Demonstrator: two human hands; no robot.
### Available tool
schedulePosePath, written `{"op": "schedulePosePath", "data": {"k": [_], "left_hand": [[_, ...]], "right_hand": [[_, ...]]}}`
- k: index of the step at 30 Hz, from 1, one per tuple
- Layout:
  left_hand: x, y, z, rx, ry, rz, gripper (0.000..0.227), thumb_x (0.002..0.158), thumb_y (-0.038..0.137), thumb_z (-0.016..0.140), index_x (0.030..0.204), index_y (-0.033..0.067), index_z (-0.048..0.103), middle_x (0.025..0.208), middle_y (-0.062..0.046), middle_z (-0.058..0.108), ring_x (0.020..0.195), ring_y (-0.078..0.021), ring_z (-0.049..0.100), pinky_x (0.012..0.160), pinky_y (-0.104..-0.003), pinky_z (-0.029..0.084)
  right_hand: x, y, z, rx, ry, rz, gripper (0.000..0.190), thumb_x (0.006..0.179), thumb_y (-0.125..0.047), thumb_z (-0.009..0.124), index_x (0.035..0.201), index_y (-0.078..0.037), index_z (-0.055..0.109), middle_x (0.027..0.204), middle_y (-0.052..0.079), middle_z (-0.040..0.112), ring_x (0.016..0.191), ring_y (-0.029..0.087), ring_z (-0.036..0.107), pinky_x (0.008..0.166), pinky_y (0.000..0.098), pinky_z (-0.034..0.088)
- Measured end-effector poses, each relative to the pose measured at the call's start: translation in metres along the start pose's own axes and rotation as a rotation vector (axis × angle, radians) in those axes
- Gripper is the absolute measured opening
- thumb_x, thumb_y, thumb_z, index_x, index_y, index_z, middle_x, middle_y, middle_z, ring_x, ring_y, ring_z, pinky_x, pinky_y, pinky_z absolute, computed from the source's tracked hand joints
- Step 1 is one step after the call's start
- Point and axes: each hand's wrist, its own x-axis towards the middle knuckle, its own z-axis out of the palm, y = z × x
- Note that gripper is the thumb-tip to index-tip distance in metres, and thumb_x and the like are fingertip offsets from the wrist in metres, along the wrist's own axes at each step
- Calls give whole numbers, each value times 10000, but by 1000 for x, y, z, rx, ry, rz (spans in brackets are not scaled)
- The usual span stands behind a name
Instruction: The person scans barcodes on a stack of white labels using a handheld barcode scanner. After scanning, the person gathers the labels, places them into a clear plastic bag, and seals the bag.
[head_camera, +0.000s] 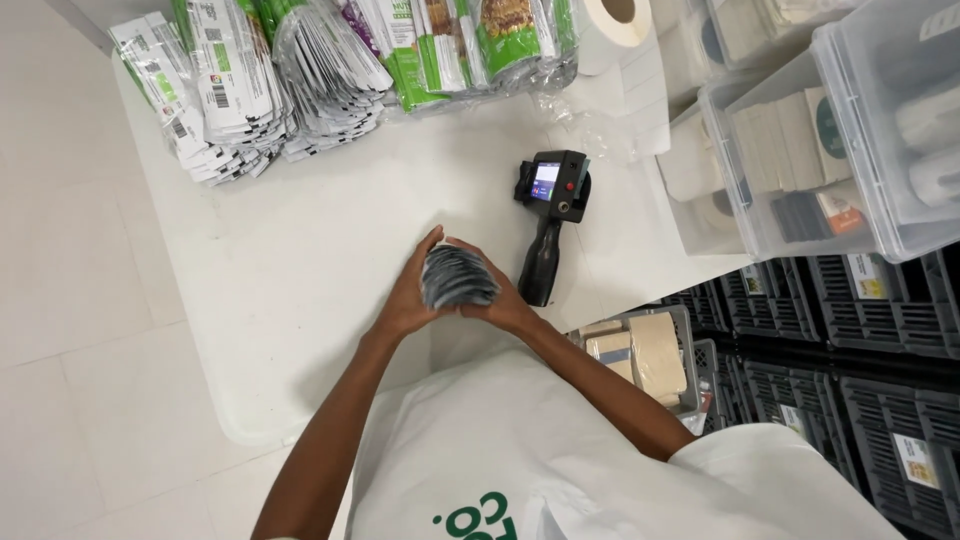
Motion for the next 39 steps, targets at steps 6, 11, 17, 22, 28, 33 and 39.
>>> {"op": "schedulePosePath", "data": {"k": [6,11,17,22,28,33,39], "left_hand": [[11,52,0,8,102,-463,684,754,333,915,1322,63,647,1231,-144,713,1144,-282,662,994,-490,536],[5,73,15,-394,201,-611,1041,651,396,970,1488,30,470,1324,-177,632,1226,-298,592,1047,-489,471],[-10,63,20,-776,357,-544,812,765,340,853,1424,31,492,1240,-131,629,1159,-275,610,1022,-462,502],[-14,75,11,-828,421,-541,645,752,289,858,1294,77,579,1110,-92,682,1052,-238,664,958,-419,555],[0,82,20,-661,306,-583,835,683,341,931,1345,-17,571,1186,-175,673,1127,-287,625,984,-486,513],[1,45,13,-137,228,-387,1133,638,372,992,1524,76,351,1428,-207,499,1389,-397,473,1214,-557,336],[-9,43,13,-45,144,-215,854,642,109,910,1412,150,540,1291,-154,618,1265,-331,591,1127,-495,444]], "right_hand": [[2,-21,-1,-85,249,346,467,963,-368,776,1300,-59,680,1093,164,746,924,240,672,915,482,531],[6,-59,-5,-72,354,250,351,1047,-413,636,1244,-124,667,895,86,721,791,149,634,777,381,523],[-1,-80,0,-314,542,143,231,1064,-289,629,1089,-99,757,784,117,689,730,155,594,692,366,496],[7,-96,-33,-465,881,82,200,1091,-208,588,1111,-73,735,916,116,767,780,161,618,718,408,555],[13,-119,29,83,261,523,807,1007,-637,472,1553,-47,405,1591,281,391,1452,445,395,1176,638,303],[4,-54,15,0,294,242,544,933,-407,795,1355,-108,626,1191,100,725,1070,192,655,1012,472,496],[-18,-43,-4,-224,200,30,841,716,-340,980,1430,-162,570,1279,71,650,1244,231,609,1127,460,414]]}}
